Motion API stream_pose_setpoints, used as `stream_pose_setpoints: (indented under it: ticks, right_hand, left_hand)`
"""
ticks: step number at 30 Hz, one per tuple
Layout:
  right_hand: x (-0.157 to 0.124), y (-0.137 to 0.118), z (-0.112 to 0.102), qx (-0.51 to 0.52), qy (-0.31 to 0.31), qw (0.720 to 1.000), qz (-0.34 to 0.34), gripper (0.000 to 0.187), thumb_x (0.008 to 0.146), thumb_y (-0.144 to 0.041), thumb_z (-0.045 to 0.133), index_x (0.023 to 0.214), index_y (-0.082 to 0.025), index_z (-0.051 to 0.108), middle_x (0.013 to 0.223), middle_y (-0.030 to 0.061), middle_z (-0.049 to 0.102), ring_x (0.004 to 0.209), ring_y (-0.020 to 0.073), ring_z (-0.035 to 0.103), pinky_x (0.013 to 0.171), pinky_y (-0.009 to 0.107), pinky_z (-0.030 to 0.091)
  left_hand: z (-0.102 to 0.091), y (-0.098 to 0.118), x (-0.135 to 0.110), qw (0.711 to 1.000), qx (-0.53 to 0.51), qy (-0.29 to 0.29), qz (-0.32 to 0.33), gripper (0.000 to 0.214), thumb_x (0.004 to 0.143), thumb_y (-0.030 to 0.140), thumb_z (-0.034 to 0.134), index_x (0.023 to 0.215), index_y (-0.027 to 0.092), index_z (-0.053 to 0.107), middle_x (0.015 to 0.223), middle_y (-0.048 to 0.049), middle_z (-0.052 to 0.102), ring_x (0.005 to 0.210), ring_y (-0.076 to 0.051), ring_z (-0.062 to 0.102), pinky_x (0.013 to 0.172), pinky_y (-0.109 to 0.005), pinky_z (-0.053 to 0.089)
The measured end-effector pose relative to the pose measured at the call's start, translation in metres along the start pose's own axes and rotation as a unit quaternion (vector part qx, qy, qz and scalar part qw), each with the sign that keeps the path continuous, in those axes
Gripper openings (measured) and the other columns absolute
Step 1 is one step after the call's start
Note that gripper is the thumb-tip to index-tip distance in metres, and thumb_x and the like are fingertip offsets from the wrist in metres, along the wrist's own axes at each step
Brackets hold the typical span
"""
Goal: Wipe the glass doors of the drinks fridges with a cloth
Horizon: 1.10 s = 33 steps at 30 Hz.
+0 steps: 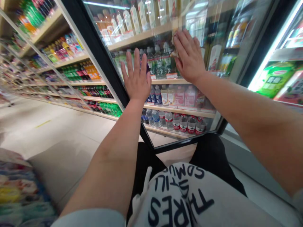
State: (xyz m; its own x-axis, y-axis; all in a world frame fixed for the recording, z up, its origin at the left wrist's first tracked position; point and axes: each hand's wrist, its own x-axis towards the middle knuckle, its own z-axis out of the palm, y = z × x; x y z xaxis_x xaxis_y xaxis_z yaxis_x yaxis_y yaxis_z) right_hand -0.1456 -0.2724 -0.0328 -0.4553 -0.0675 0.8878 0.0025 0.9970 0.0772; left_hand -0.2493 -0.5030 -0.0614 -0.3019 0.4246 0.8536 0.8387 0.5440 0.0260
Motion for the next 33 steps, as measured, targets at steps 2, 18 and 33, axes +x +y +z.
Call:
stream_pose_setpoints:
  ticks: [2, 18, 33]
  right_hand:
    - [0.0, 0.0, -0.002, 0.001, 0.011, 1.0, -0.004, 0.066, 0.1, -0.046, 0.024, 0.159, -0.017, 0.029, 0.17, 0.0027, 0.024, 0.159, 0.023, 0.017, 0.131, 0.052, 0.014]
    - [-0.008, -0.004, 0.004, 0.02, 0.099, 0.99, 0.102, 0.071, 0.098, -0.046, 0.02, 0.158, -0.009, 0.031, 0.17, 0.0084, 0.027, 0.159, 0.0264, 0.018, 0.128, 0.056, 0.017]
    - [-0.012, -0.008, 0.017, 0.01, 0.033, 0.999, -0.031, 0.063, 0.102, -0.042, 0.025, 0.159, -0.018, 0.032, 0.169, 0.006, 0.032, 0.158, 0.0263, 0.023, 0.128, 0.058, 0.019]
  left_hand:
    - [0.0, 0.001, -0.001, 1.0, 0.003, 0.003, -0.005, 0.066, 0.1, 0.042, 0.035, 0.161, 0.019, 0.027, 0.171, 0.0105, 0.012, 0.148, -0.004, -0.033, 0.126, -0.038, -0.025]
    - [0.002, -0.002, 0.001, 1.0, -0.002, 0.001, -0.006, 0.062, 0.099, 0.046, 0.036, 0.155, 0.019, 0.039, 0.17, 0.012, 0.018, 0.146, -0.002, -0.037, 0.126, -0.039, -0.026]
    - [0.002, -0.003, -0.002, 0.999, 0.02, 0.048, 0.014, 0.062, 0.099, 0.027, 0.047, 0.16, 0.027, 0.034, 0.17, 0.0001, 0.022, 0.16, -0.02, -0.002, 0.131, -0.049, -0.007]
